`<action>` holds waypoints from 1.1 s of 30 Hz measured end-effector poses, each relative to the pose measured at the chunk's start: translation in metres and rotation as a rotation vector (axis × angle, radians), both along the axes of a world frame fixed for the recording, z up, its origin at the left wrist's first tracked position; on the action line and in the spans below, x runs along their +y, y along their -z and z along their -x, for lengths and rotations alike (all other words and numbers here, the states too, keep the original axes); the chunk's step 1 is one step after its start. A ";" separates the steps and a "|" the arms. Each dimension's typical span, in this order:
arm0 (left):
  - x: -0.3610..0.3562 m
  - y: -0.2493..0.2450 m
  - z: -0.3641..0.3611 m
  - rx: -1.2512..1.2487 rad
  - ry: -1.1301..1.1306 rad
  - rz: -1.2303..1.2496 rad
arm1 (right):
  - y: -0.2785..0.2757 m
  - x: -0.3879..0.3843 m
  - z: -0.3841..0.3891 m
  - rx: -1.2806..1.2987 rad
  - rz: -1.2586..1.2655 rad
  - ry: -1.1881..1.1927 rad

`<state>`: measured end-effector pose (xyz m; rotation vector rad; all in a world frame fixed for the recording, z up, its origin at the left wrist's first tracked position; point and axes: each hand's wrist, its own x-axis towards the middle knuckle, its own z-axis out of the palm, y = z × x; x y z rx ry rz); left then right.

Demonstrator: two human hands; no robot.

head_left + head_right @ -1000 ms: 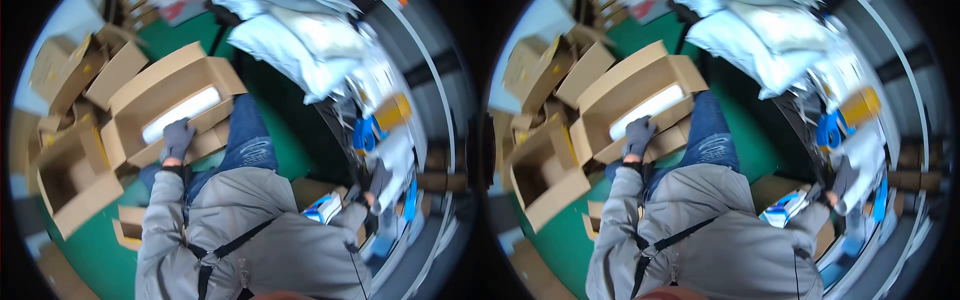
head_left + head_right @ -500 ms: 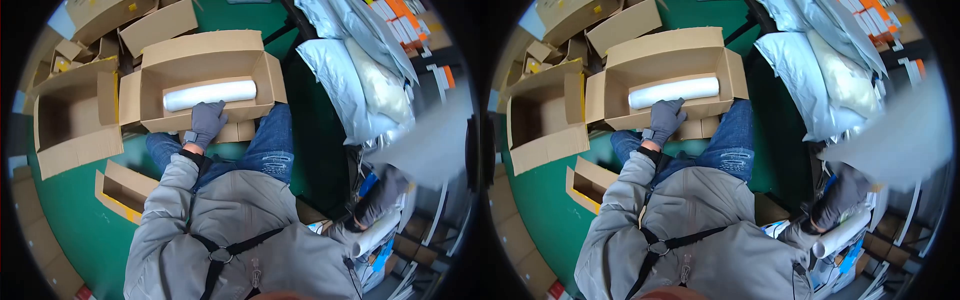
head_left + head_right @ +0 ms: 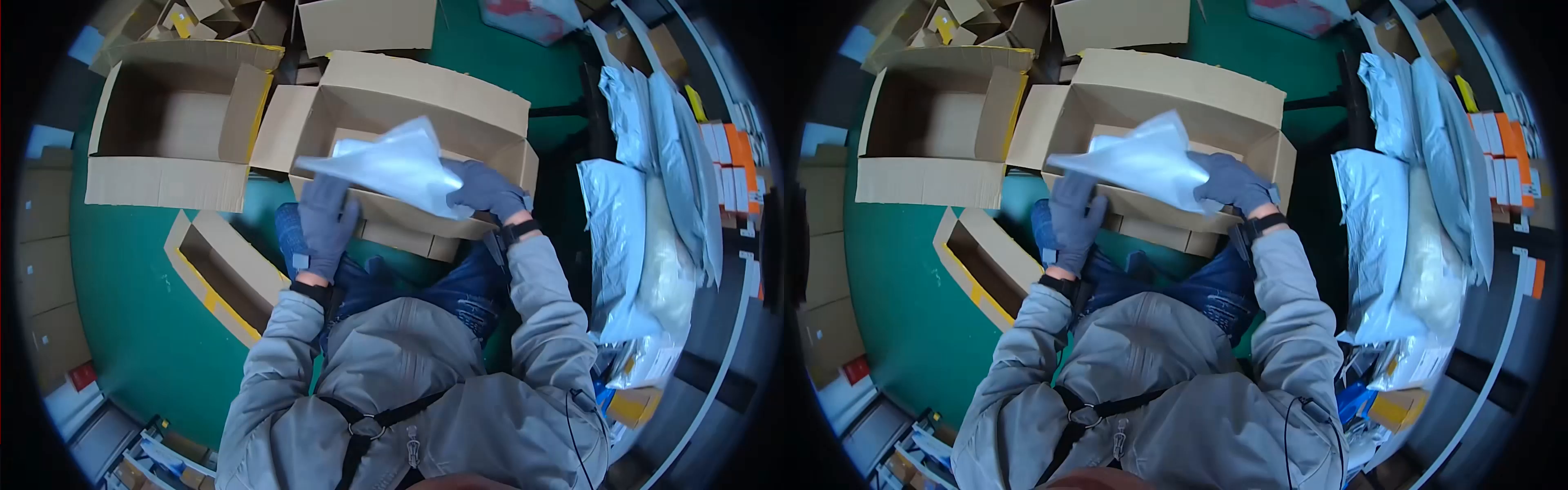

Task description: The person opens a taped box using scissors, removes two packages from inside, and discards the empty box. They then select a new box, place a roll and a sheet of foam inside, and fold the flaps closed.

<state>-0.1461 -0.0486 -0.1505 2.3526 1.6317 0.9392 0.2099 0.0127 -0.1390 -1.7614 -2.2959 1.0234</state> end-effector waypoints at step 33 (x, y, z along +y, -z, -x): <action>0.040 0.071 0.060 -0.179 -0.122 0.095 | 0.057 -0.141 -0.083 0.431 -0.297 1.252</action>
